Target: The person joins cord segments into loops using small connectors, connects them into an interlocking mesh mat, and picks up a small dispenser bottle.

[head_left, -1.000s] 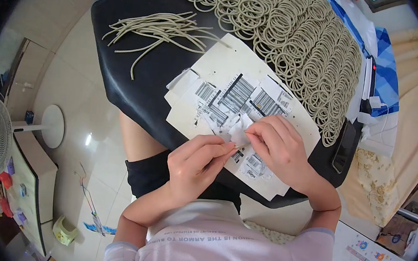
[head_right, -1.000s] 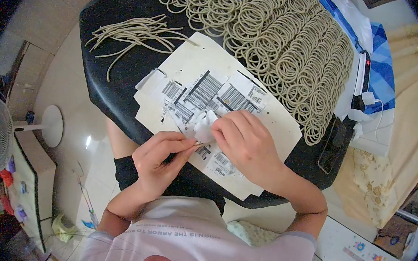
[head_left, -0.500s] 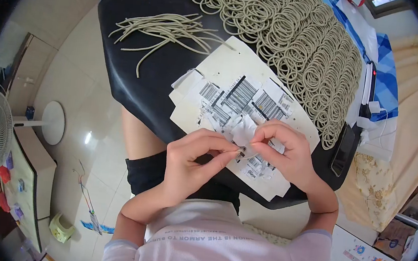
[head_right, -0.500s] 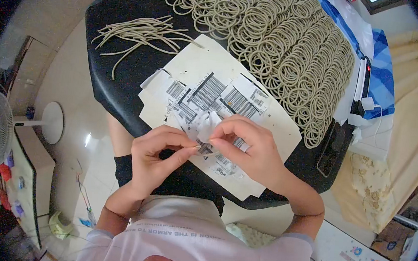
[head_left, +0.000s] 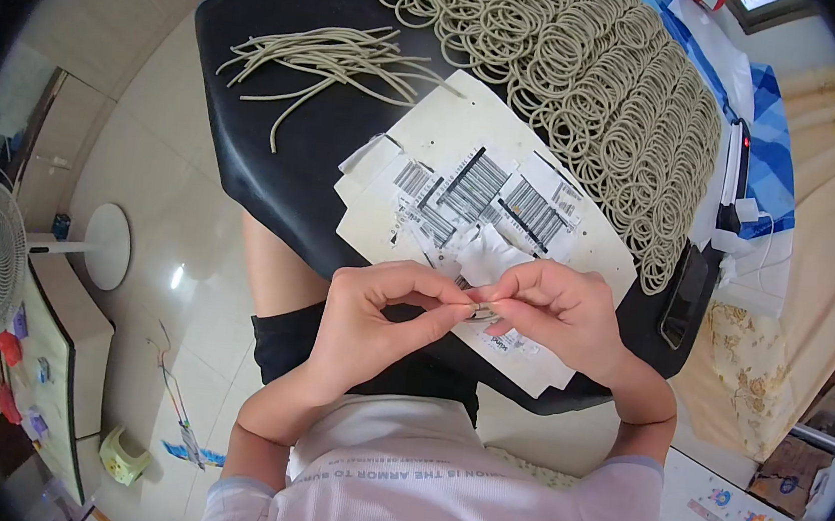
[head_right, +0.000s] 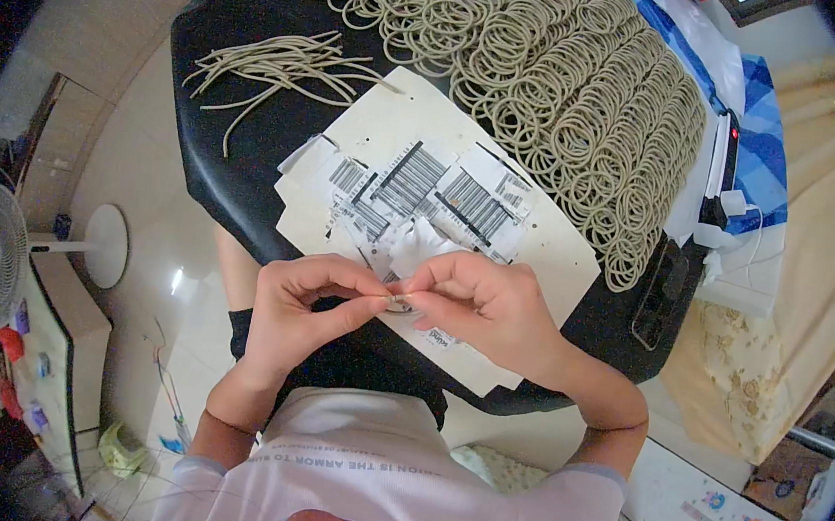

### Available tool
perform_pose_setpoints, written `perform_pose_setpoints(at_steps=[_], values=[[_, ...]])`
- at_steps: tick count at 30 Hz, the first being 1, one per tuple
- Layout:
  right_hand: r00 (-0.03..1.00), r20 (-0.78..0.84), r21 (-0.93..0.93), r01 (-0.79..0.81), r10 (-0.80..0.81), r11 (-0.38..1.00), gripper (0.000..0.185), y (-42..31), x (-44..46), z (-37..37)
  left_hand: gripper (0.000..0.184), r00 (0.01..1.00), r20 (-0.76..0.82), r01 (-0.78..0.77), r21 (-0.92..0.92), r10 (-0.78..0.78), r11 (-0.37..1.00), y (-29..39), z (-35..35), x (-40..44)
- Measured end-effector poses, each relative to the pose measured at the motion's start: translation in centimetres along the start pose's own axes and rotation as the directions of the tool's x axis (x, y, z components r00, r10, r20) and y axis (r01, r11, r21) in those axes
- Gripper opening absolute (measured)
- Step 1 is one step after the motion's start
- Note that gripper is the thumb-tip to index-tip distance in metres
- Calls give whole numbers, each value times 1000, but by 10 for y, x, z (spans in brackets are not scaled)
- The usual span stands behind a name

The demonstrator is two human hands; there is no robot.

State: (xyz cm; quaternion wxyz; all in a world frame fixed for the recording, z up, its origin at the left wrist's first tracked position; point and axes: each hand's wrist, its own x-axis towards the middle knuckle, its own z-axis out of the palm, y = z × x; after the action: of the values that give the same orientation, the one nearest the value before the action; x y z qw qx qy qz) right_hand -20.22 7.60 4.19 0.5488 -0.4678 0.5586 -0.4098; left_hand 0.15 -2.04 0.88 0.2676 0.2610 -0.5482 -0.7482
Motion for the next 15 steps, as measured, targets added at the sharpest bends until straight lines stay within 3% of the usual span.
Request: perform_pose_setpoints(at_steps=[15], values=[[1000,10,9,22,-22,1000,13,-2,1,2,9,999,33,-4,22,3,1000,-1,-3,1]])
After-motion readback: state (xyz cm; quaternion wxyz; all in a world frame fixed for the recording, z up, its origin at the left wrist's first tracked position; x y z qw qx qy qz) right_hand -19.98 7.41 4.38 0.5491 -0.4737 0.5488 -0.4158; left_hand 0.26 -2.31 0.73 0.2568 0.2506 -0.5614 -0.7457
